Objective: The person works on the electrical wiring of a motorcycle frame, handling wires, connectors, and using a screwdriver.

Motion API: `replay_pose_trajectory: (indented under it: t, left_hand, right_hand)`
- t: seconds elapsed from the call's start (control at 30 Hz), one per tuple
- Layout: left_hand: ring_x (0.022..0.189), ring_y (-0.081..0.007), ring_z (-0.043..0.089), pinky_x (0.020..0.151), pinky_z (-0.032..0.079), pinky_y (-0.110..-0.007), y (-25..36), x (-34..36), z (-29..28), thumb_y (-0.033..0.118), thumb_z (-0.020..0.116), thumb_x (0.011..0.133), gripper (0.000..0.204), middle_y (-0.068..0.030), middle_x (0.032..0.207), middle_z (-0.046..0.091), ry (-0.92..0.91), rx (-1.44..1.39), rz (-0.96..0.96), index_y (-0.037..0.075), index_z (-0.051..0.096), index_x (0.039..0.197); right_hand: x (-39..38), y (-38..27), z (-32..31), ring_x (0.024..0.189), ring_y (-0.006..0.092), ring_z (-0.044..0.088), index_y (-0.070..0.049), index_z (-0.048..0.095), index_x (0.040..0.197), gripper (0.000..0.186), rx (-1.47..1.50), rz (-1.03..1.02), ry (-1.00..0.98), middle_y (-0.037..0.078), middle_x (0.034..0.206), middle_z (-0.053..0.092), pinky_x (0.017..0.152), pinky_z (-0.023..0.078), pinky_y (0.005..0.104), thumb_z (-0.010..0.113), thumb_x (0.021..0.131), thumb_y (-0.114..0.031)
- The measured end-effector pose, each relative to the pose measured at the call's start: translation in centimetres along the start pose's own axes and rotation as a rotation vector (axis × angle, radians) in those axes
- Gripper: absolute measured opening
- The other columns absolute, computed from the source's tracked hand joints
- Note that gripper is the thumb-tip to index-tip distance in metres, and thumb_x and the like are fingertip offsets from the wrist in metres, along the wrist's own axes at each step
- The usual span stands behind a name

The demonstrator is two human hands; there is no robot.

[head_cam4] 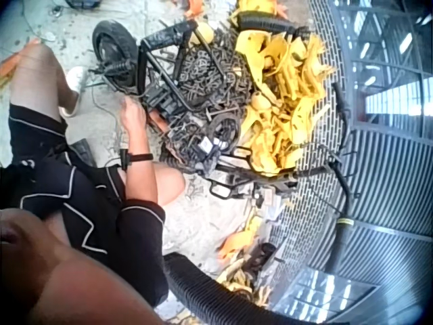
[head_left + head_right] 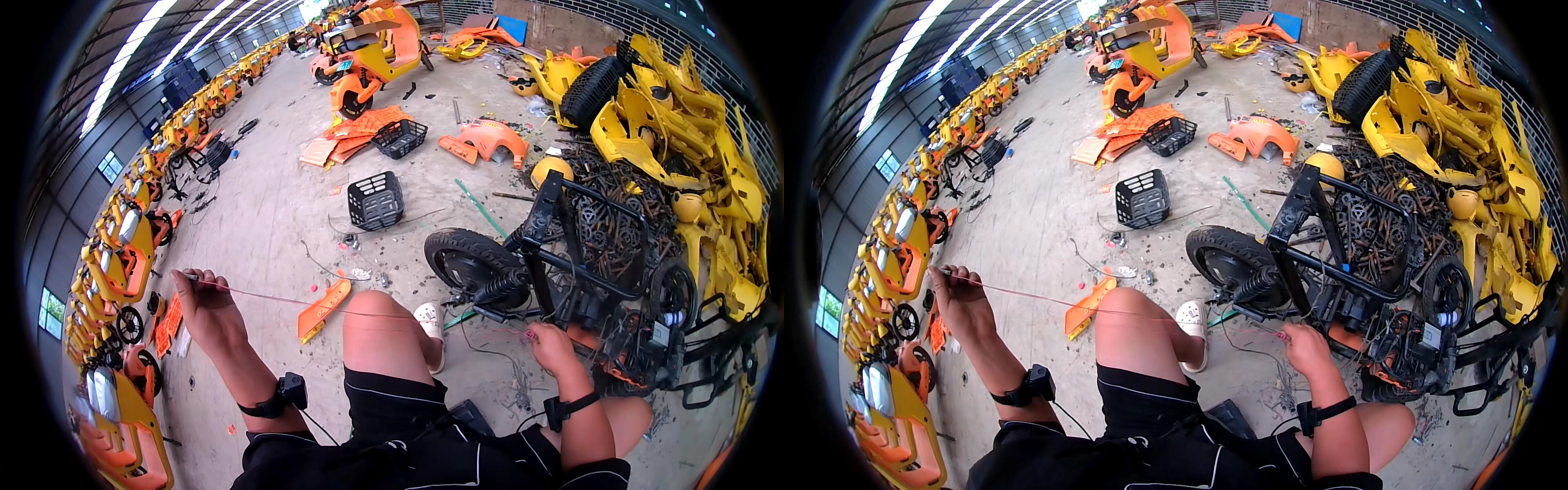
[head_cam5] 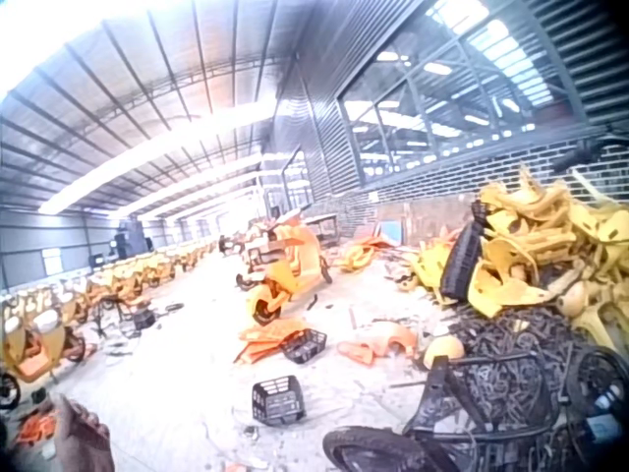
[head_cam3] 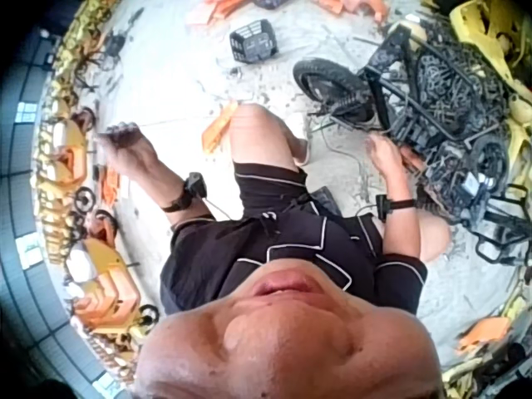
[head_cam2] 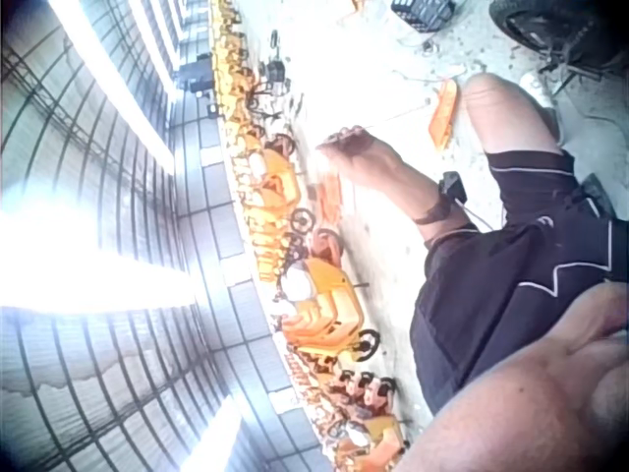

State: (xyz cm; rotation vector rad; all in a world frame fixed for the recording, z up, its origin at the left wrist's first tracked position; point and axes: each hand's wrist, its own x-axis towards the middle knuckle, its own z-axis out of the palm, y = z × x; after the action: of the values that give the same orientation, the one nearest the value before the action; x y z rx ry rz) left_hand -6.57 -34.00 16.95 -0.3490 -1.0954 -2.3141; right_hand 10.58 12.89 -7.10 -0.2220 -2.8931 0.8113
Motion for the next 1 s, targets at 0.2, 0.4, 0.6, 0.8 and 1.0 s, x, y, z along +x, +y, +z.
replay_pose_trajectory:
  t: [0.2,0.4,0.6,0.8,1.0]
  left_hand:
    - [0.075,-0.012,0.049,0.066,0.038,-0.026,-0.4,0.1,1.0,0.031,0.054,0.098,0.026,-0.001,0.081,0.053,0.016,0.033,-0.018,0.007,0.056,0.087]
    - [0.076,-0.0121,0.049,0.067,0.038,-0.026,-0.9,-0.1,2.6,0.031,0.054,0.098,0.026,-0.0014,0.082,0.054,0.006,0.065,0.001,0.007,0.056,0.088]
    - [0.075,-0.0112,0.049,0.067,0.039,-0.026,0.9,1.9,3.1,0.031,0.054,0.098,0.023,-0.001,0.083,0.054,-0.069,0.007,0.024,0.008,0.056,0.093]
    - [0.077,-0.0119,0.05,0.069,0.039,-0.027,1.9,2.4,3.9,0.031,0.054,0.098,0.023,0.0001,0.084,0.055,-0.109,0.043,0.06,0.009,0.057,0.094]
    - [0.079,-0.014,0.049,0.07,0.04,-0.028,3.5,3.3,5.1,0.03,0.053,0.099,0.025,-0.0033,0.086,0.054,-0.22,-0.018,0.055,0.005,0.053,0.094]
  right_hand:
    - [-0.6,2.5,1.8,0.093,0.0351,0.06,-0.007,0.064,0.091,0.016,-0.067,0.017,-0.05,0.015,0.089,0.066,0.08,0.048,0.0454,0.056,0.077,-0.008]
    - [-1.2,3.6,3.2,0.097,0.0365,0.059,-0.009,0.065,0.094,0.018,-0.052,0.084,-0.153,0.015,0.095,0.067,0.082,0.047,0.047,0.054,0.081,-0.012]
    - [-2.2,6.4,6.0,0.103,0.0376,0.058,-0.011,0.065,0.101,0.021,-0.079,0.281,-0.391,0.018,0.105,0.065,0.084,0.047,0.0473,0.053,0.086,-0.017]
    - [-2.0,6.4,6.3,0.105,0.0369,0.059,-0.014,0.065,0.105,0.023,-0.042,0.332,-0.442,0.016,0.11,0.064,0.085,0.048,0.0468,0.052,0.087,-0.02]
    - [-3.2,8.9,7.8,0.105,0.037,0.059,-0.016,0.065,0.107,0.023,-0.036,0.351,-0.567,0.015,0.111,0.064,0.085,0.048,0.0461,0.053,0.088,-0.022]
